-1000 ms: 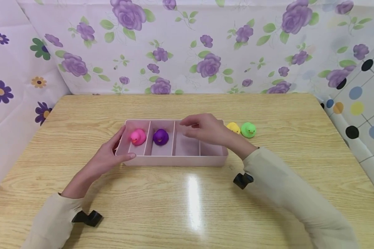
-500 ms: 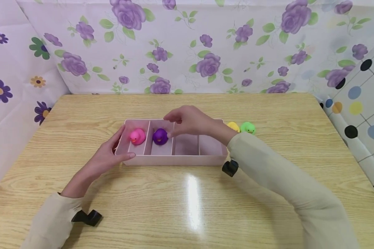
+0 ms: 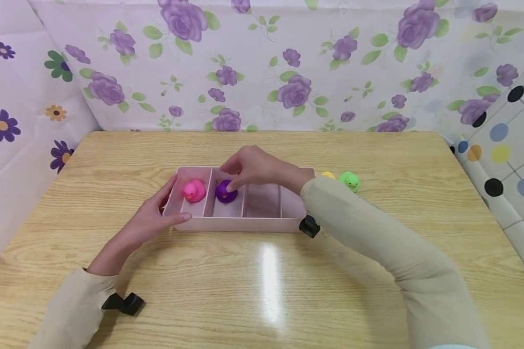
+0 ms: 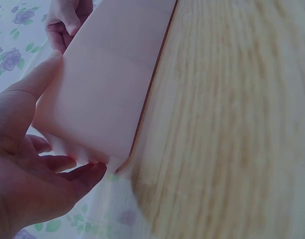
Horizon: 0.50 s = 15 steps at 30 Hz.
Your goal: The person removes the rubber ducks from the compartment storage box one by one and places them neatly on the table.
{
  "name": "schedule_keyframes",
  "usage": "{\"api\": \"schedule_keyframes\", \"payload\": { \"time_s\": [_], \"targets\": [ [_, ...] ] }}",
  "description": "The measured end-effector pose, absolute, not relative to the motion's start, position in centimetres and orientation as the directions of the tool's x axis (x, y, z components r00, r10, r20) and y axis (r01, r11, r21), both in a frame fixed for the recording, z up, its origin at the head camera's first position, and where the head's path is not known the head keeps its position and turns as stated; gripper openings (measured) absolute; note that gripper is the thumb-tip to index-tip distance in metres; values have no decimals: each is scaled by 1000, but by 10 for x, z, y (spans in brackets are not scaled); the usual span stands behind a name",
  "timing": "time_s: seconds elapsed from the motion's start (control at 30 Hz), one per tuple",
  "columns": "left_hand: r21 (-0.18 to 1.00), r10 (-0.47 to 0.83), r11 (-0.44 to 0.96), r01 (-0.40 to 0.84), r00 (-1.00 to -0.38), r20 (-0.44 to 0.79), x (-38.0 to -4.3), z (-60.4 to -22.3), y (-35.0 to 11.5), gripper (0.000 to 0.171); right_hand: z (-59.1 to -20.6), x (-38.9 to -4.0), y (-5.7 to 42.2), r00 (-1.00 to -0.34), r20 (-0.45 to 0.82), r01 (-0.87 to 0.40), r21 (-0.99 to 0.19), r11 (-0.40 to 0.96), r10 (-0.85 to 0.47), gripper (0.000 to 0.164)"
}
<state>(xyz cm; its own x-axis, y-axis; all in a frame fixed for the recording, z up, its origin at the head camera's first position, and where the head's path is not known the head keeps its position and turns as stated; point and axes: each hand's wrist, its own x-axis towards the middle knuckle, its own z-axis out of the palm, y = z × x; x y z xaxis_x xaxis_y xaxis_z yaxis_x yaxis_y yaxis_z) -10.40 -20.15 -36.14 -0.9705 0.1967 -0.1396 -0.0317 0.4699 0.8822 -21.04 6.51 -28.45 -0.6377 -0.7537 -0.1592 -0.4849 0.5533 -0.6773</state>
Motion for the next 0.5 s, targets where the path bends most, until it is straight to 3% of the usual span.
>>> {"api": "schedule_keyframes", "payload": {
  "time_s": [0.33,0.5],
  "targets": [
    [889,195,456,-42,-970,-146,-104,-362,-204,106,-295,-216,43,-586,-151,-575,-615,539,-796,44],
    [885,191,464,-35,-972,-138,-104,-363,-203,106,-304,-217,38,-577,-131,-630,-556,542,-806,32]
  ]
}}
